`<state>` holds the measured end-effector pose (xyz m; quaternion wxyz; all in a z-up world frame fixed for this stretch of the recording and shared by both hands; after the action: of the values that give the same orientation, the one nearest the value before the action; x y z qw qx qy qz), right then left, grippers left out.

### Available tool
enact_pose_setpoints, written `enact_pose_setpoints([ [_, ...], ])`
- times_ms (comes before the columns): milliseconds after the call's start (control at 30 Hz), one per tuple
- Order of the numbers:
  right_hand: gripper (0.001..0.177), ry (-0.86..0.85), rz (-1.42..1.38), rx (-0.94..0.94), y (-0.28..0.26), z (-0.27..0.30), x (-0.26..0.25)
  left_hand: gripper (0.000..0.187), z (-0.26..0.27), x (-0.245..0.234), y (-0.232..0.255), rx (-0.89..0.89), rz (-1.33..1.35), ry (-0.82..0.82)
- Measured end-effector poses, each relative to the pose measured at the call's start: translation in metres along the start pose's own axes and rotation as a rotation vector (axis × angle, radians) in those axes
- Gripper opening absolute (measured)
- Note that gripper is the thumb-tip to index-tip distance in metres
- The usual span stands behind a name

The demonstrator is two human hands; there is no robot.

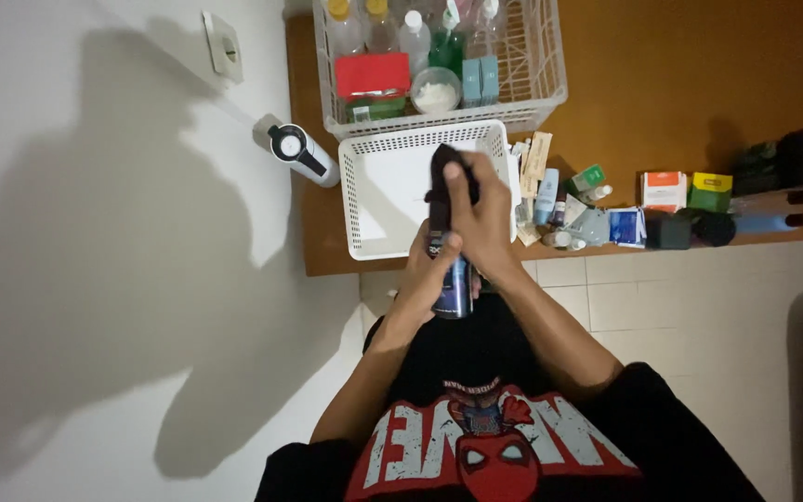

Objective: Wiping and organizing various hygiene and cosmetic products into a white basket on a desk.

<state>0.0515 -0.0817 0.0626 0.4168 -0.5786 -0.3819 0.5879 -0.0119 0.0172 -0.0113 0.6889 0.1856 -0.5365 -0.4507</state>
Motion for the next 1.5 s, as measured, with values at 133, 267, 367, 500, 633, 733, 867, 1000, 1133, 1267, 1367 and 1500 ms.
enact_pose_setpoints([
  [133,0.028,0.0,0.096,-0.264,0.019,0.029,0.013,0.065,-0.012,-0.02,-0.001,0.137,0.264,0.021],
  [267,0.034,-0.055,0.312,-0.644,0.018,0.068,0.012,0.058,-0.006,-0.011,0.038,0.28,0.368,0.104],
  [367,0.029,-0.091,0.286,-0.635,0.013,0.067,0.009,0.058,-0.014,-0.011,0.039,0.259,0.403,0.215],
  [500,0.028,-0.005,-0.051,-0.086,0.038,0.057,0.022,0.051,-0.03,-0.014,0.012,0.479,0.107,0.4],
  [633,0.026,0.02,-0.464,0.362,0.063,0.052,0.026,0.045,-0.027,0.006,0.021,0.804,-0.195,0.457],
  [733,0.031,-0.028,-0.786,0.543,0.084,0.052,0.031,0.045,-0.034,-0.006,0.006,0.842,-0.153,0.399],
  [867,0.04,-0.217,-0.85,0.633,0.055,0.052,0.026,0.059,-0.036,-0.012,-0.005,1.007,-0.197,0.3],
  [1000,0.046,-0.3,-0.977,0.702,0.042,0.047,0.021,0.072,-0.032,-0.004,-0.002,1.179,-0.417,0.197],
  [1133,0.045,-0.292,-0.93,0.665,0.056,0.051,0.019,0.079,-0.023,-0.002,-0.002,1.178,-0.515,0.138],
  [1267,0.036,-0.277,-0.842,0.639,0.06,0.049,0.014,0.073,-0.031,-0.031,-0.029,1.056,-0.51,0.122],
  [1367,0.032,-0.199,-0.716,0.556,0.079,0.054,0.012,0.065,-0.033,-0.033,-0.015,0.937,-0.402,0.206],
  [1500,0.039,-0.011,-0.409,0.095,0.053,0.061,0.001,0.059,-0.014,-0.025,0.0,0.838,-0.667,0.366],
])
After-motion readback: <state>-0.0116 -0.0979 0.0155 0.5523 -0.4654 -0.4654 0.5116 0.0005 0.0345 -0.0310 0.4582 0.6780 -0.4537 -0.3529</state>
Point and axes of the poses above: each hand's wrist, its own z-axis away from the middle knuckle, its own x-axis out of the palm, y = z × x, the point moved 2 cm from there along -z, towards the middle knuckle, and after that the axes turned 10 degrees about z, right-handed, at the moved point
